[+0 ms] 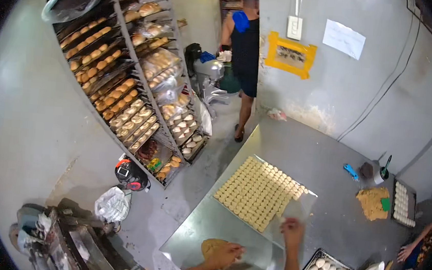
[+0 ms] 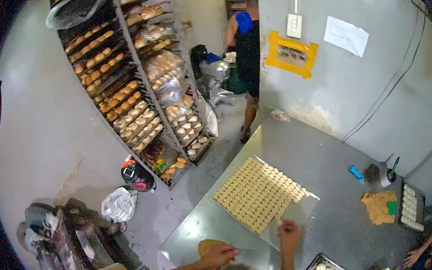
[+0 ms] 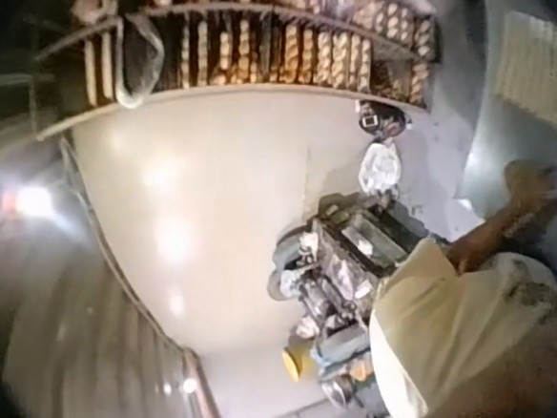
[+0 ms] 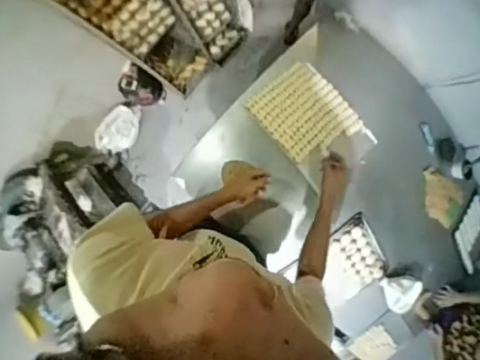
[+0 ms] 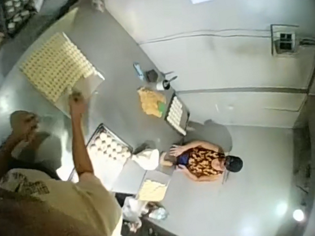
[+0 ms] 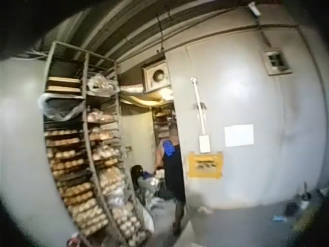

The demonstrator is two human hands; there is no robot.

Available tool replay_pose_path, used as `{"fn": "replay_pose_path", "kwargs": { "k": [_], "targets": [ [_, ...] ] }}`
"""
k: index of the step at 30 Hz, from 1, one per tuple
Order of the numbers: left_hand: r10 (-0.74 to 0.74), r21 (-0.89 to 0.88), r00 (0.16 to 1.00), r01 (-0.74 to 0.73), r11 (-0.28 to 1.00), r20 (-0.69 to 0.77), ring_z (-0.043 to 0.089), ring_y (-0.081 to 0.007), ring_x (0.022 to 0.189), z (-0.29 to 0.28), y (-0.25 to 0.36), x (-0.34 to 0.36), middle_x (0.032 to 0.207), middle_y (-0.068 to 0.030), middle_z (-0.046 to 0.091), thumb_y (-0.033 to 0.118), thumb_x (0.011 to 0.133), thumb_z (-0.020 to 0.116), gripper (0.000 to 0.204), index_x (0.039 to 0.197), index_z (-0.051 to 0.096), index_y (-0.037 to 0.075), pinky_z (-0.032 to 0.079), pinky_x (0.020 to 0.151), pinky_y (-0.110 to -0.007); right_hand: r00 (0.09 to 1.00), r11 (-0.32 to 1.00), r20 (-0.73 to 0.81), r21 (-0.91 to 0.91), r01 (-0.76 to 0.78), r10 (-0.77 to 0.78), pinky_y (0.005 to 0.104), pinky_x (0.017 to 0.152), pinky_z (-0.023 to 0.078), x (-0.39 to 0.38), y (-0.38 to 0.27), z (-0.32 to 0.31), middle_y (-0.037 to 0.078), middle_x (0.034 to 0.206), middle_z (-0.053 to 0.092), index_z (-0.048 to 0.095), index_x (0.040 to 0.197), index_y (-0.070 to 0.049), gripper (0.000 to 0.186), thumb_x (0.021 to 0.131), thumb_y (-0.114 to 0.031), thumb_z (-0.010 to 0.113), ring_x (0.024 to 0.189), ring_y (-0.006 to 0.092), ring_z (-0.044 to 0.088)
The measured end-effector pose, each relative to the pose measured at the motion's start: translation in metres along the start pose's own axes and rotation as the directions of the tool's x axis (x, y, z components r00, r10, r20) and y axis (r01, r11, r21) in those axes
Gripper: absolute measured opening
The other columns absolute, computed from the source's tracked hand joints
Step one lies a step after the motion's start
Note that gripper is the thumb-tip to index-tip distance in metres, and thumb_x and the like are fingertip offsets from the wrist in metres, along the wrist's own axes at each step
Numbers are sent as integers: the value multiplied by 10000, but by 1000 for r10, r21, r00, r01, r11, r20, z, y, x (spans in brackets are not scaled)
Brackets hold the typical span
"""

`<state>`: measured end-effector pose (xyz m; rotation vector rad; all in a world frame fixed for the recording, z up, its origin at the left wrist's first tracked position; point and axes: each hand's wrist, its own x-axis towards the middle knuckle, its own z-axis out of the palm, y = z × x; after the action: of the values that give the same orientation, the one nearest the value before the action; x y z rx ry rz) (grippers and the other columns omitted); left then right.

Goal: The person fills flattened dough pieces with filling, pinches them closed into balls by hand, and arranges the dough balls onto a metal tray.

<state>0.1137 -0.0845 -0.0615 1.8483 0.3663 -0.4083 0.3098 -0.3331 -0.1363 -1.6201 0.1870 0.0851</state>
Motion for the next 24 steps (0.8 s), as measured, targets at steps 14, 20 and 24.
{"fn": "replay_pose_path", "kwargs": {
  "k": [14,20,24],
  "targets": [
    [164,-736,945,106,668,285,674,-91,938,-15,35,-67,1070,-5,773,283,1079,752,293,1233,794,38,541,866,-270,981,951,63,264,162,-185,362,933,617,-267,-120,40,95,1114,798,776,1081,16,192,894,41,816,1014,206,773],
    [312,-612,840,31,790,445,722,-152,997,-48,4,-84,1163,-107,805,142,1106,674,271,1276,762,-49,578,924,-296,980,986,159,99,-134,117,315,873,627,-295,-132,48,158,1095,814,800,1174,73,251,944,-18,841,972,196,778],
    [204,-556,864,101,825,460,722,-163,998,-68,-19,-107,1110,-94,787,104,1098,686,217,1239,765,-40,570,897,-311,974,983,185,99,-153,133,335,799,650,-323,-113,73,172,1013,808,771,1128,101,227,933,9,842,882,221,785]
  ]
}}
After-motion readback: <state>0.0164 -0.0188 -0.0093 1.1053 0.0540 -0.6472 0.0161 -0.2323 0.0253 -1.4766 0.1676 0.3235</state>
